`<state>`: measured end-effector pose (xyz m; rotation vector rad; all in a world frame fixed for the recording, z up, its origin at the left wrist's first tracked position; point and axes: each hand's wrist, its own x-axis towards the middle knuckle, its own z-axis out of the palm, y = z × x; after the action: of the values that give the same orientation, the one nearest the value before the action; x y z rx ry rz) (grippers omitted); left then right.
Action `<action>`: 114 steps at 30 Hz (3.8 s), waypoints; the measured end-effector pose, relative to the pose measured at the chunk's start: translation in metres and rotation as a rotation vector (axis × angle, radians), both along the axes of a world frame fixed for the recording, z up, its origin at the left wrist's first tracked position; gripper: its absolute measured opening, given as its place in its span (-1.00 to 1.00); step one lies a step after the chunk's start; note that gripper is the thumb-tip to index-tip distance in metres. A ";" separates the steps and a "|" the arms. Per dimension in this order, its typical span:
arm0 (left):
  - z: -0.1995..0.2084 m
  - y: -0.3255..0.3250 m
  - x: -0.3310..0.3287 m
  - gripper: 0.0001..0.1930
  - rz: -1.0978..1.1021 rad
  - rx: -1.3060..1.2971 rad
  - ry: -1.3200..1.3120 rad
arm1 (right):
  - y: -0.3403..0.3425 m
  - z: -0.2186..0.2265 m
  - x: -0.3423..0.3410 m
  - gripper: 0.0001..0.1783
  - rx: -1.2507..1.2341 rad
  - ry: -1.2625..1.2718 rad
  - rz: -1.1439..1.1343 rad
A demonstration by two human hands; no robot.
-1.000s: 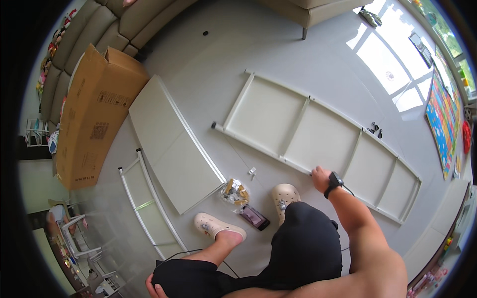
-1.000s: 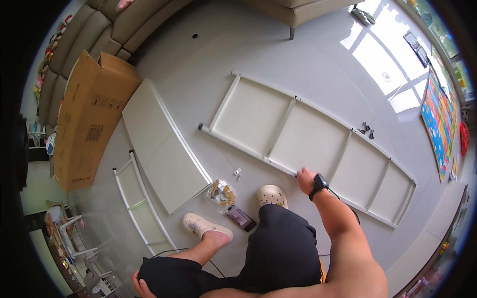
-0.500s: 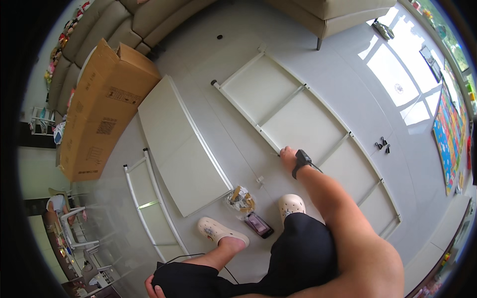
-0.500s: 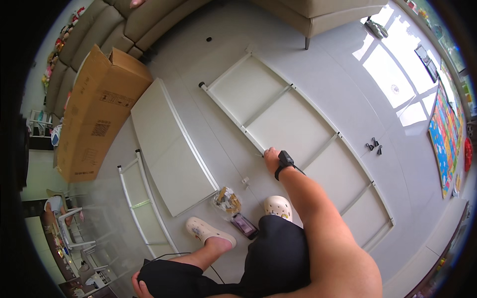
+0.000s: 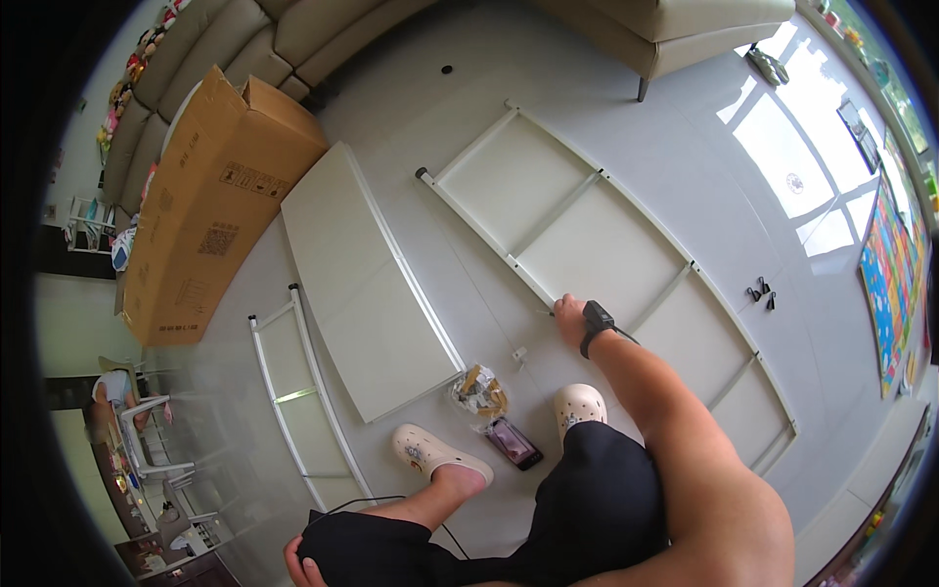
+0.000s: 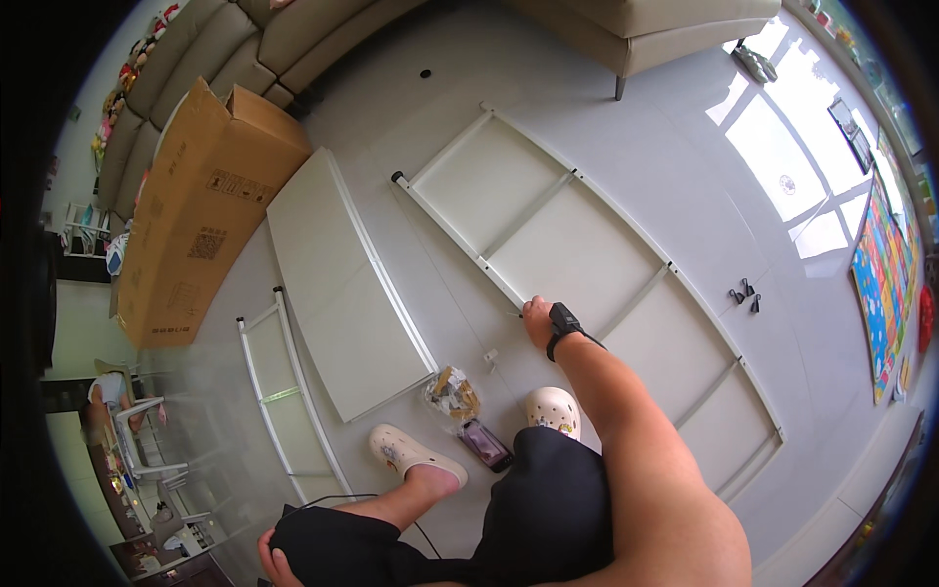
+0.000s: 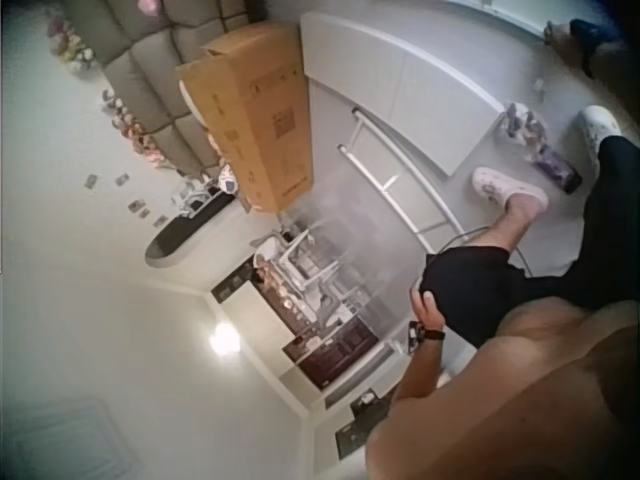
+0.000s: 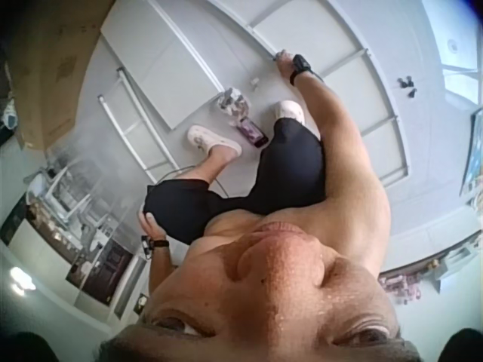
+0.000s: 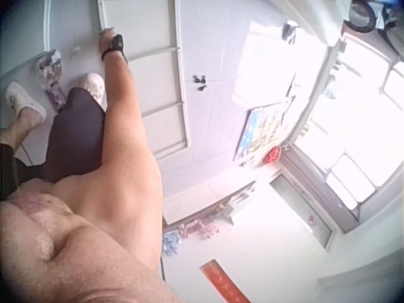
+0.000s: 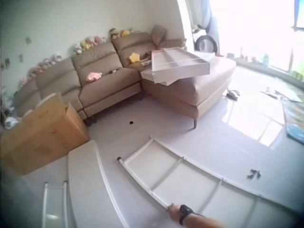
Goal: Assembling a furniture unit, specifically a hallway cabinet or shelf, by attaching metal frames and small components using a screwdriver.
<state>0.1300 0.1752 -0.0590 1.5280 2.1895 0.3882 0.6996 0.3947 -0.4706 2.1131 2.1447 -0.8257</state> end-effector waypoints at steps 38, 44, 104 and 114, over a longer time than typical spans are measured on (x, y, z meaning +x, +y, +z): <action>-0.283 0.323 -0.075 -0.52 -0.336 -0.384 -0.223 | -0.165 0.103 0.049 -0.67 -0.034 0.162 -1.146; -0.320 0.357 -0.079 -0.41 -0.476 -0.309 -0.107 | -0.203 0.107 0.051 -0.70 -0.068 0.441 -1.274; -0.293 0.561 -0.122 -0.62 -0.297 -0.688 -0.445 | -0.080 0.096 -0.099 -0.36 -0.164 -0.153 -1.263; -0.303 0.591 -0.156 -0.71 -0.509 -0.649 -0.156 | -0.026 -0.009 -0.046 -0.73 -0.301 -0.272 -1.310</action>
<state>-0.0260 0.7665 -0.3624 1.5204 1.5051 -0.3280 0.6535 0.3688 -0.4793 2.9979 0.2599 -0.6832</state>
